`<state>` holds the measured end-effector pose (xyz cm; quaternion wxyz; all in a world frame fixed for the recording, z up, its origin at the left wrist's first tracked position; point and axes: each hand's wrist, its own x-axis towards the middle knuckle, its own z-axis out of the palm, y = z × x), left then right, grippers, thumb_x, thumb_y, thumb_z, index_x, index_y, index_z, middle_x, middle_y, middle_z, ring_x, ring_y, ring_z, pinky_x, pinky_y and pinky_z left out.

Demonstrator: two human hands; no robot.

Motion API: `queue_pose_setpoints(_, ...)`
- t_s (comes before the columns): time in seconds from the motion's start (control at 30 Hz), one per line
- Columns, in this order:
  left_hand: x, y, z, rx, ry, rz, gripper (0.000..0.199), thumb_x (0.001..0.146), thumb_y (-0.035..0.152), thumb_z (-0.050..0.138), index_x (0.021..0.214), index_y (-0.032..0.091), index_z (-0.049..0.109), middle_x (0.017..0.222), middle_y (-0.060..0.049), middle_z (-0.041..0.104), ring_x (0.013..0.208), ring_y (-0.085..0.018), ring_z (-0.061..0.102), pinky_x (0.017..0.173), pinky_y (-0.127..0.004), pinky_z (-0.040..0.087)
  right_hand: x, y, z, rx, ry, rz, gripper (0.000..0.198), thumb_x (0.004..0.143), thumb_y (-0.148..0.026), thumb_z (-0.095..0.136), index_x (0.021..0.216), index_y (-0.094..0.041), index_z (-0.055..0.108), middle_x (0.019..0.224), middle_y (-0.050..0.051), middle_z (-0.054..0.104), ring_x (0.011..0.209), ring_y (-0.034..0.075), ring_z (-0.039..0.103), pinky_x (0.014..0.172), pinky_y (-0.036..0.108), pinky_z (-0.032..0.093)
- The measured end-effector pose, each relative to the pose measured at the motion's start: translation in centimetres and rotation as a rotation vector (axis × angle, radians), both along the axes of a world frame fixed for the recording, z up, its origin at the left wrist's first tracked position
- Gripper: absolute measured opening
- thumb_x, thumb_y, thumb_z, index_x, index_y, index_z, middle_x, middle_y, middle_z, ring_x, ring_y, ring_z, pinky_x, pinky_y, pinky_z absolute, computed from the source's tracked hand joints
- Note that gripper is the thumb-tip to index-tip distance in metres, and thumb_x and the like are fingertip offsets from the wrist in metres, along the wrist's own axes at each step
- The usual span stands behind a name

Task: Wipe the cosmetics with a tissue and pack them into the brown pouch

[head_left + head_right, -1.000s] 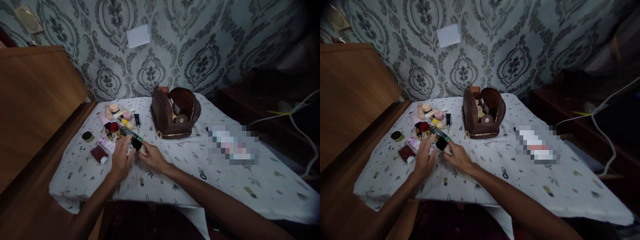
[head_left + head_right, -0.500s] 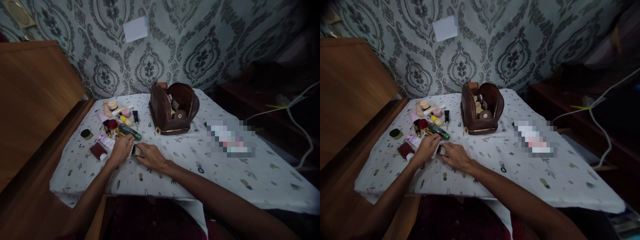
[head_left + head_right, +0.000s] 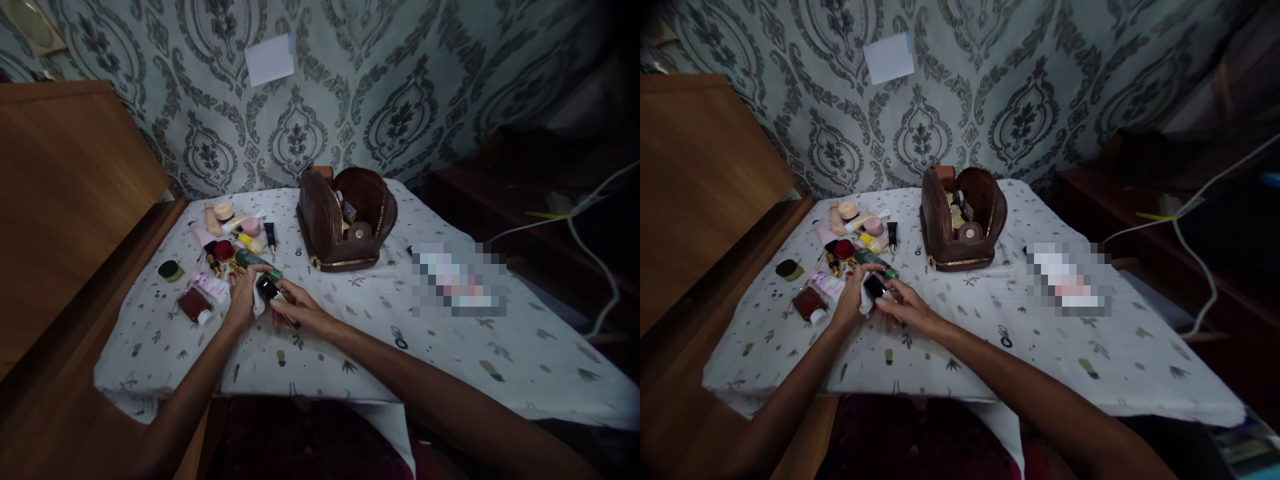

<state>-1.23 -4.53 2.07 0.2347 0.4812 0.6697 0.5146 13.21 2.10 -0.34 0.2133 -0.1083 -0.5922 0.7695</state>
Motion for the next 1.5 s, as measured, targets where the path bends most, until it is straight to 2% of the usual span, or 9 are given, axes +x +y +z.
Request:
queue_pose_setpoints(0.1, 0.9, -0.2, -0.1, 0.118, 0.192, -0.022, 0.048, 0.098, 0.054, 0.031, 0.123, 0.019, 0.053, 0.102, -0.007, 0.067, 0.09, -0.022, 0.063, 0.082, -0.035, 0.049, -0.4, -0.3, 0.0, -0.246, 0.03, -0.022, 0.048, 0.074, -0.057, 0.073, 0.099, -0.02, 0.054, 0.071, -0.005, 0.057, 0.055, 0.01, 0.054, 0.047, 0.021, 0.043)
queue_pose_setpoints(0.2, 1.2, -0.3, -0.2, 0.174, 0.353, -0.064, 0.037, 0.096, 0.044, 0.042, 0.122, 0.019, 0.051, 0.116, -0.009, 0.063, 0.107, -0.023, 0.059, 0.093, -0.035, 0.045, -0.6, -0.3, -0.2, -0.341, 0.028, -0.045, 0.052, 0.069, -0.057, 0.077, 0.099, -0.019, 0.059, 0.07, -0.005, 0.055, 0.054, 0.009, 0.053, 0.045, 0.02, 0.044)
queue_pose_setpoints(0.37, 0.7, -0.2, -0.1, 0.131, 0.317, -0.031, 0.02, 0.093, 0.038, 0.047, 0.094, 0.02, 0.055, 0.087, -0.001, 0.063, 0.083, -0.018, 0.059, 0.077, -0.028, 0.044, -0.5, 0.1, -0.3, -0.368, -0.049, 0.036, 0.053, 0.069, -0.064, 0.074, 0.081, -0.015, 0.059, 0.064, -0.002, 0.057, 0.049, 0.008, 0.051, 0.036, 0.017, 0.037)
queue_pose_setpoints(0.47, 0.5, -0.3, 0.1, 0.104, 0.306, -0.017, 0.021, 0.092, 0.037, 0.044, 0.079, 0.022, 0.051, 0.07, 0.004, 0.053, 0.069, -0.015, 0.052, 0.068, -0.026, 0.039, -0.4, 0.0, -0.2, -0.38, -0.066, 0.094, 0.053, 0.069, -0.064, 0.074, 0.076, -0.014, 0.057, 0.062, -0.001, 0.059, 0.044, 0.007, 0.049, 0.033, 0.017, 0.035)
queue_pose_setpoints(0.57, 0.6, -0.5, 0.1, 0.112, 0.307, 0.023, 0.023, 0.091, 0.036, 0.042, 0.074, 0.022, 0.048, 0.063, 0.005, 0.048, 0.063, -0.015, 0.047, 0.065, -0.026, 0.036, -0.3, -0.2, 0.2, -0.408, -0.08, 0.125, 0.052, 0.068, -0.063, 0.076, 0.074, -0.014, 0.056, 0.06, -0.002, 0.059, 0.043, 0.007, 0.048, 0.032, 0.016, 0.034)
queue_pose_setpoints(0.7, 0.7, -0.7, 0.0, 0.138, 0.266, 0.072, 0.021, 0.09, 0.032, 0.043, 0.071, 0.022, 0.047, 0.062, 0.006, 0.049, 0.063, -0.015, 0.047, 0.066, -0.027, 0.035, -0.1, -0.3, 0.5, -0.457, -0.104, 0.161, 0.049, 0.069, -0.059, 0.076, 0.074, -0.014, 0.056, 0.059, -0.001, 0.06, 0.042, 0.007, 0.048, 0.032, 0.016, 0.031)
queue_pose_setpoints(1.1, 0.2, -0.5, -0.1, 0.128, 0.137, 0.084, 0.024, 0.086, 0.035, 0.046, 0.066, 0.022, 0.044, 0.063, 0.005, 0.044, 0.065, -0.014, 0.045, 0.066, -0.026, 0.037, 0.2, 0.4, 0.4, -0.609, -0.114, 0.288, 0.03, 0.079, -0.042, 0.069, 0.081, -0.015, 0.056, 0.063, 0.001, 0.062, 0.047, 0.01, 0.052, 0.034, 0.015, 0.029)
queue_pose_setpoints(1.33, 0.0, -0.5, -0.1, 0.115, 0.079, 0.086, 0.031, 0.091, 0.042, 0.047, 0.068, 0.021, 0.048, 0.064, 0.004, 0.045, 0.063, -0.014, 0.045, 0.062, -0.025, 0.038, 0.3, 0.5, 0.3, -0.603, -0.117, 0.275, 0.028, 0.084, -0.041, 0.065, 0.082, -0.015, 0.057, 0.064, 0.002, 0.061, 0.046, 0.01, 0.052, 0.034, 0.015, 0.03)
queue_pose_setpoints(1.5, 0.5, -0.6, 0.3, 0.081, 0.163, 0.066, 0.03, 0.091, 0.042, 0.047, 0.07, 0.02, 0.052, 0.065, 0.004, 0.05, 0.065, -0.014, 0.049, 0.065, -0.025, 0.038, 0.0, 0.3, 0.2, -0.598, -0.138, 0.227, 0.032, 0.086, -0.044, 0.063, 0.078, -0.014, 0.057, 0.061, 0.002, 0.061, 0.044, 0.009, 0.051, 0.033, 0.015, 0.029)
